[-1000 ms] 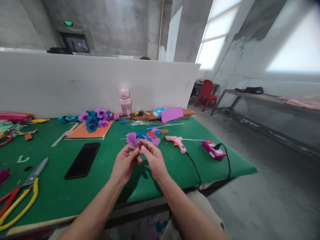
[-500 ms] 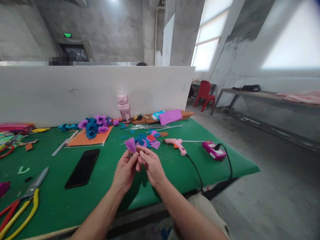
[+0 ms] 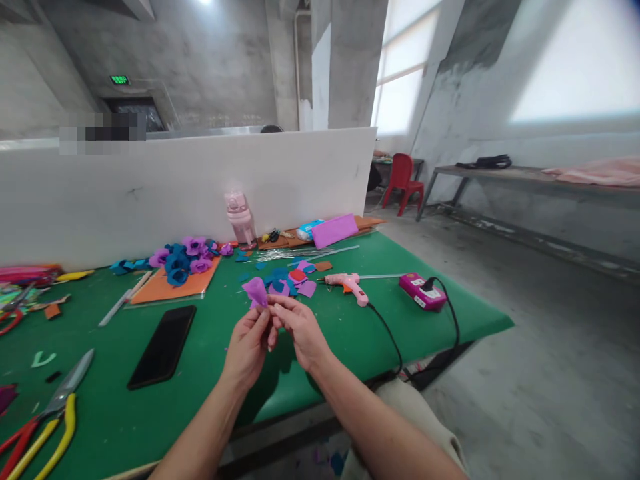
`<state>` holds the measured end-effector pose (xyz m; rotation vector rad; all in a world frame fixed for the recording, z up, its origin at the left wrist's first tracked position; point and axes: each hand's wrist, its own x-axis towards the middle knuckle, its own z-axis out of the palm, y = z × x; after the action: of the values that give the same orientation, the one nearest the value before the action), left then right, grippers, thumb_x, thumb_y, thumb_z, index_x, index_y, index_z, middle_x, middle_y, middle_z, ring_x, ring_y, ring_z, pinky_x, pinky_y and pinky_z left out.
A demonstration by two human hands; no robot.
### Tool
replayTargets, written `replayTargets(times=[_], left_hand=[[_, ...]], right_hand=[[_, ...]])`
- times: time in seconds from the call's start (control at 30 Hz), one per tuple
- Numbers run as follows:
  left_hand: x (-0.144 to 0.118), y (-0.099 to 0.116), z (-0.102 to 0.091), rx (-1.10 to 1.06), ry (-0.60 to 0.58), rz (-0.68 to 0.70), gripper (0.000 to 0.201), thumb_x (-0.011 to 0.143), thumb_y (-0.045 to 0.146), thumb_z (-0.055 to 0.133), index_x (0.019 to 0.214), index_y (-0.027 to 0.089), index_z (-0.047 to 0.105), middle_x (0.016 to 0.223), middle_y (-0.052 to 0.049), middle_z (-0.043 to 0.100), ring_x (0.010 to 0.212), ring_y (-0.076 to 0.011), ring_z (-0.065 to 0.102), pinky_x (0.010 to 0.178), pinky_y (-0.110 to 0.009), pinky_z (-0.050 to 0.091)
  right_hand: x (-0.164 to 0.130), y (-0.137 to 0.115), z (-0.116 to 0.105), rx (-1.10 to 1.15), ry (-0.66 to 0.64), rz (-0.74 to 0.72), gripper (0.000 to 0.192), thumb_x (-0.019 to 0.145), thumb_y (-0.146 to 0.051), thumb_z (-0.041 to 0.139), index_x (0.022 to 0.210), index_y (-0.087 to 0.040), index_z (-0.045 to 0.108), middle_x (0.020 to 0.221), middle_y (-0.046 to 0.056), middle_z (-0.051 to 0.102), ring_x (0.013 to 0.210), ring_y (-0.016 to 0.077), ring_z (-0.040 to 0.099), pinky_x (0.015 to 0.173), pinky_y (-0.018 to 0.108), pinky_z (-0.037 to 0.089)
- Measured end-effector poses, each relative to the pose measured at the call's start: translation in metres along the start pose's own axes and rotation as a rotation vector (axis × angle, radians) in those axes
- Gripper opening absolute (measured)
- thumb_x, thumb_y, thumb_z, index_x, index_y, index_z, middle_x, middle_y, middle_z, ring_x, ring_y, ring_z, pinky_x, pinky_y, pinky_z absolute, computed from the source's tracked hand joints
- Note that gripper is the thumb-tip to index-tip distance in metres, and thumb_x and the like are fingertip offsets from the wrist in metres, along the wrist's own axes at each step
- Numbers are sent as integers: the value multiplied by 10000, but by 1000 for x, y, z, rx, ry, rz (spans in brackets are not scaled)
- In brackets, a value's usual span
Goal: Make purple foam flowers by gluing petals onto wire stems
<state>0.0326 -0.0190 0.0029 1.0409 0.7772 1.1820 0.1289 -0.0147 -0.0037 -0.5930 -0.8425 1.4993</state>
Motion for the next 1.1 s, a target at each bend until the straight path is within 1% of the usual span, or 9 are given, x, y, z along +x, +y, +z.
replayTargets(times=[0.17,0.3,0.47,0.7,0.83,0.97,1.03,1.1], left_hand=[[0,-2,-1,-85,-49,-8,177,786,321,578,771,157,516,569,55,472,416,-34,366,406,-173,292],[2,-5,-1,-125,-45,-18,180,784,315,581,765,155,502,574,57,470,396,-26,343,379,-164,278],[2,-5,-1,-135,-31,-12,165,784,299,584,781,153,508,572,55,478,395,-26,351,377,-160,287],[2,-6,-1,-150,-12,-5,162,773,288,600,790,152,513,565,60,477,394,-23,354,379,-158,295],[2,-6,-1,-162,-8,5,145,780,275,593,825,156,523,569,62,481,403,-27,366,385,-161,307],[1,-5,0,-170,0,-4,181,759,278,617,869,158,539,547,69,468,403,-32,369,385,-163,311],[0,-4,1,-171,2,-10,206,750,285,627,890,157,548,518,74,448,400,-35,364,385,-163,308],[-1,-2,3,-169,-1,-14,224,746,294,629,910,157,559,487,80,429,395,-37,358,387,-162,306]], right_hand=[[0,-1,-1,-11,-20,29,379,725,-308,579,1064,-138,567,450,-66,508,331,100,495,316,191,394],[-2,-2,0,7,-14,45,413,726,-306,562,1106,-145,548,462,-64,513,323,109,499,287,197,402],[-3,-2,3,8,17,-3,382,728,-297,554,1078,-146,572,491,-54,527,329,90,494,294,181,405],[-5,-1,5,-15,37,-28,352,729,-297,558,1047,-149,585,500,-65,486,337,74,478,291,169,390],[-8,-2,6,-68,52,-66,349,731,-300,565,1047,-151,585,535,-57,493,356,66,477,308,169,393],[-9,0,7,-153,57,-105,347,747,-308,557,1061,-164,582,526,-59,478,366,69,466,325,179,394],[-10,2,6,-240,62,-140,342,767,-315,535,1079,-179,578,552,-45,506,374,74,464,333,194,399],[-11,2,5,-360,78,-195,336,790,-318,507,1096,-197,576,641,-14,570,403,81,481,367,215,426]])
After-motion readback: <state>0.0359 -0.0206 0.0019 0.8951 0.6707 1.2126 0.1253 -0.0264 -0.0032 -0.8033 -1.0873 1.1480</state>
